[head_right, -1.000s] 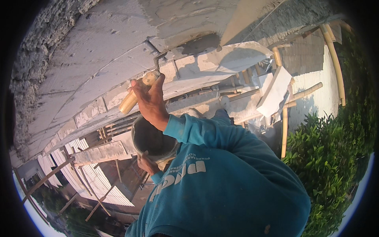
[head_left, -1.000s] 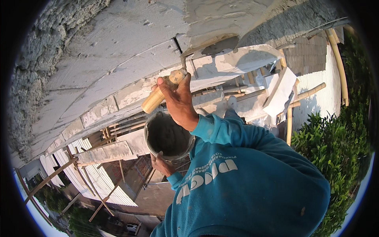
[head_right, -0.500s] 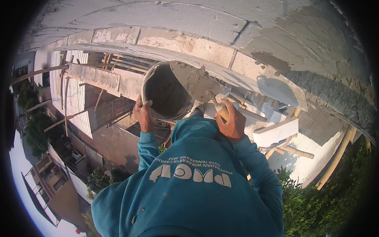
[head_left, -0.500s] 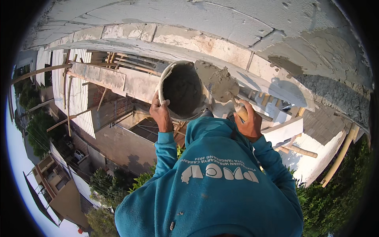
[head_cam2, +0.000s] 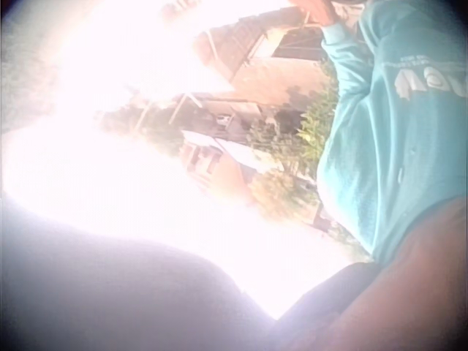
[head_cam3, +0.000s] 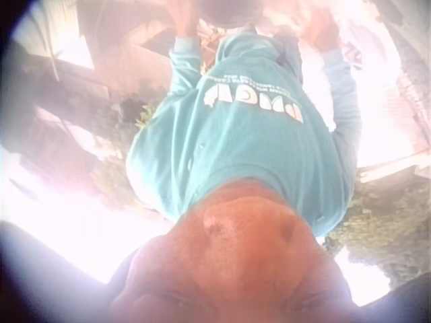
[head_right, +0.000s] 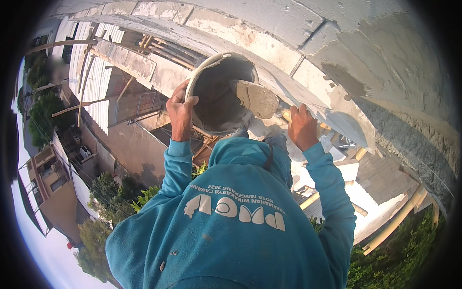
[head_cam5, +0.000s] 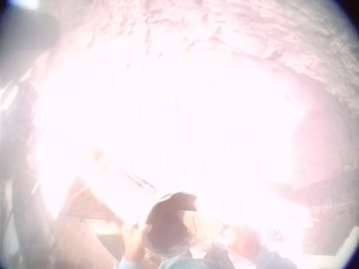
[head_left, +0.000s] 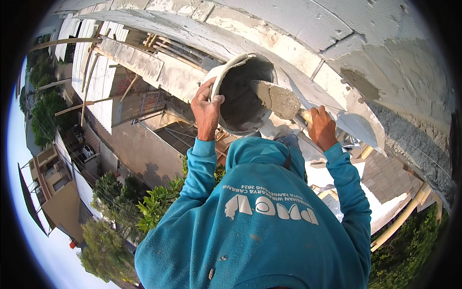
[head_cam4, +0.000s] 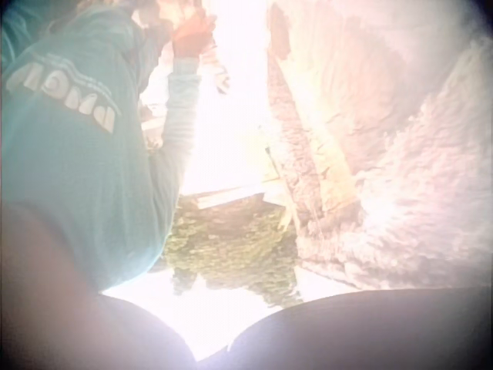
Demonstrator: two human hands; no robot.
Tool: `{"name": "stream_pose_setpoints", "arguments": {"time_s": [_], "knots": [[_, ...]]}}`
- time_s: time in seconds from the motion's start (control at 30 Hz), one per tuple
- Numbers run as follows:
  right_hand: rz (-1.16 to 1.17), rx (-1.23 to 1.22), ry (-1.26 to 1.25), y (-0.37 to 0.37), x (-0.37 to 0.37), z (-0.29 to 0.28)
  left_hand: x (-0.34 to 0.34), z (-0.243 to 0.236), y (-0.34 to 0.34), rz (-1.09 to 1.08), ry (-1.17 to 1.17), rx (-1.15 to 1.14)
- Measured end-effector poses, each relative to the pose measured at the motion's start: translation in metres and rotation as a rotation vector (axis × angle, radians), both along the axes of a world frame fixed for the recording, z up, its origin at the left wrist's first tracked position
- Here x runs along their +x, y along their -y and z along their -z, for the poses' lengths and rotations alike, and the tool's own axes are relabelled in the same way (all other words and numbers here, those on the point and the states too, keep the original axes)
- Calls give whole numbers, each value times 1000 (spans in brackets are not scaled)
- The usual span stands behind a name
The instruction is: The person scoops cement from a bucket with a trowel and applies it to a wall surface, smoothing it in place. The person repeatedly transfers material from the bucket to the wall and spreads it with the trowel.
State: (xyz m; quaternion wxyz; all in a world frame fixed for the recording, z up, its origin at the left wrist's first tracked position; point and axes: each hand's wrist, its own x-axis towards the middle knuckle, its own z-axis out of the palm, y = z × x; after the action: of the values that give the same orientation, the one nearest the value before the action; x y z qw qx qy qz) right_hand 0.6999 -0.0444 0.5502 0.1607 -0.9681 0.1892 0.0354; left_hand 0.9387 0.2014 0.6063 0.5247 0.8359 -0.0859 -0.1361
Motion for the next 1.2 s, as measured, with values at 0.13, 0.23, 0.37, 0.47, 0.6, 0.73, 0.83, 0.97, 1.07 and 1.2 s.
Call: {"name": "stream_pose_setpoints", "arguments": {"time_s": [0.13,0.23,0.37,0.47,0.6,0.73,0.83,0.97,1.07,1.2], "knots": [[-9,10,-126,3,-19,20,-13,-17,8,80,3,-23],[-59,82,-50,-6,-31,35,-30,-31,22,155,23,-100],[-67,265,-70,-37,-32,38,-47,-36,25,223,-14,-79],[-40,401,-26,-64,-27,41,-65,-30,36,164,13,-178],[29,530,-24,-73,-31,37,-80,-33,36,80,-1,-83],[157,564,21,-56,-59,31,-89,-16,25,-129,-121,-319],[178,474,85,-29,-74,34,-101,-2,27,-134,-173,-359],[214,454,219,-9,-106,41,-119,3,39,-203,-145,-350],[250,467,220,1,-146,38,-127,12,34,-254,-184,-402],[356,495,251,12,-212,8,-135,21,27,-345,-263,-505]]}}
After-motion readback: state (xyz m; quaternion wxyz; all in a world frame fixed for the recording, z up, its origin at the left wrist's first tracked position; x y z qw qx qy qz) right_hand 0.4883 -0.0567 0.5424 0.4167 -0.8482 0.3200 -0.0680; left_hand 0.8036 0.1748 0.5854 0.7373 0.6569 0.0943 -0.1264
